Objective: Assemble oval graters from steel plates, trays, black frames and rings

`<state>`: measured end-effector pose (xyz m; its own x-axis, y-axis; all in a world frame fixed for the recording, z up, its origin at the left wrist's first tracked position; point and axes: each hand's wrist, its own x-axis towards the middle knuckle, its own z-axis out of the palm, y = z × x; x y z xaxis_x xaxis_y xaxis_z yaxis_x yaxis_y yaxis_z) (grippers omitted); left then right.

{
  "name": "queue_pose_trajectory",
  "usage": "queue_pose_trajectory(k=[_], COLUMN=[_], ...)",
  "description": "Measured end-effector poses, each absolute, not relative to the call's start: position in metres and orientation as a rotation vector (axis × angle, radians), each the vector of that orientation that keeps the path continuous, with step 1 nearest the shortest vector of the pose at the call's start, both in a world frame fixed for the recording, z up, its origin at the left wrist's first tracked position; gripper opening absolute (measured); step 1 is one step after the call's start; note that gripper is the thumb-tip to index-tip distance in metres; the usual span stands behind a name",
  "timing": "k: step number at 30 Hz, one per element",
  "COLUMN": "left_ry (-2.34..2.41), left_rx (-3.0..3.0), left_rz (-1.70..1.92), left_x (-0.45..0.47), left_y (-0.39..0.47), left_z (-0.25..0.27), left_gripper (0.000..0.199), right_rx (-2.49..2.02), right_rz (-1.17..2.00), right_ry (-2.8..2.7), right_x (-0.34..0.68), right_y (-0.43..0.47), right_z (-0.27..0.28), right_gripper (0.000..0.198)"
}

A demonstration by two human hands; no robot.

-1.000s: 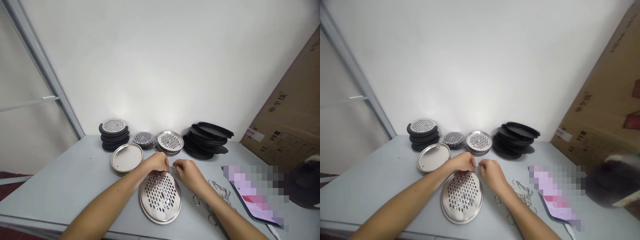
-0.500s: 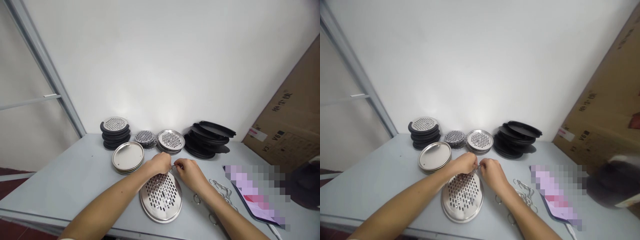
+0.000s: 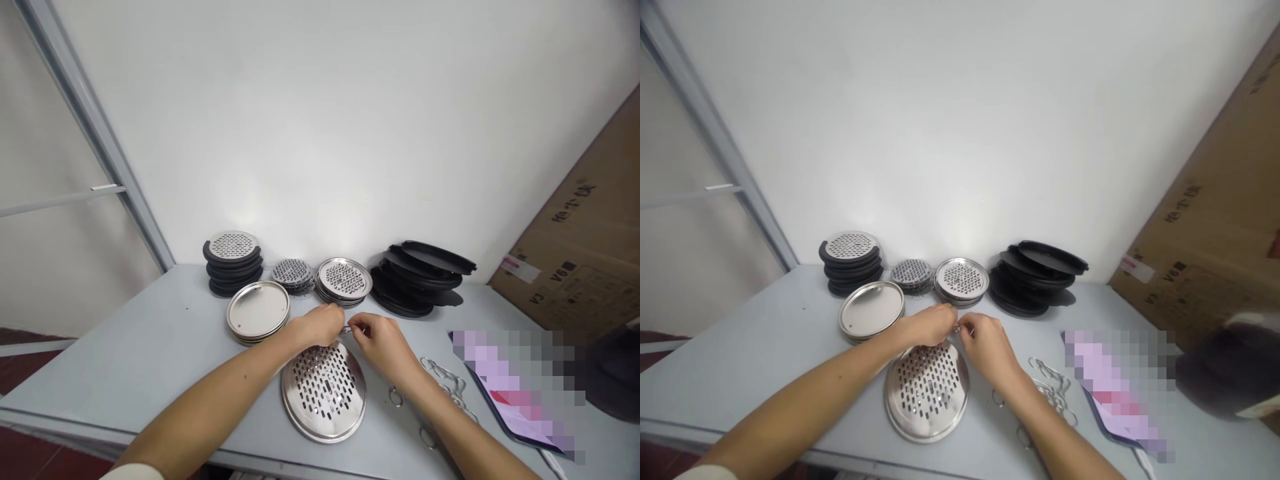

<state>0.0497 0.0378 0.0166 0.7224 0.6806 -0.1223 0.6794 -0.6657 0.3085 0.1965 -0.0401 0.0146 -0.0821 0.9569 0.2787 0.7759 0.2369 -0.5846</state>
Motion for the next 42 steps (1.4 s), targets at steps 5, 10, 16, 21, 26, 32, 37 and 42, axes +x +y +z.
queue_pose_trajectory(k=[5,10,16,21,26,32,37,42], left_ry=[1.102,1.069,0.974,0.883,0.885,0.843,0.916,0.927], left_rx=[2.428,2.218,1.624,1.493,1.471,1.485,1.473,1.553], left_rz=[0.341,0.522,0.698,0.838,0.735,0.746,0.717,0.699], left_x=[0.031,0.007,-0.012,-0.012,-0.013,-0.012,-0.009,-0.01], left_y=[0.034,0.022,-0.002,-0.013,-0.016,-0.018,-0.018,-0.02], left_z=[0.026,0.035,0.036,0.035,0.035,0.036,0.035,0.036], left_gripper=[0.017,0.018,0.026,0.019,0.021,0.026,0.024,0.025], right_rx=[-1.517,-1.418,-1.302,-1.253,-1.189,-1.111,-1.174,-1.262], right_rz=[0.599,0.895,0.837,0.715,0.632,0.53,0.413,0.329], right_ry=[-1.787,-1.614,-1.6,-1.586,-1.652,-1.851,-2.034,-2.176], right_x=[0.197,0.195,0.185,0.182,0.18,0.176,0.172,0.169], right_y=[-0.04,-0.041,-0.048,-0.051,-0.052,-0.056,-0.061,-0.063], right_z=[0.017,0.019,0.018,0.017,0.017,0.018,0.015,0.016], right_gripper=[0.019,0.014,0.017,0.022,0.024,0.025,0.03,0.025])
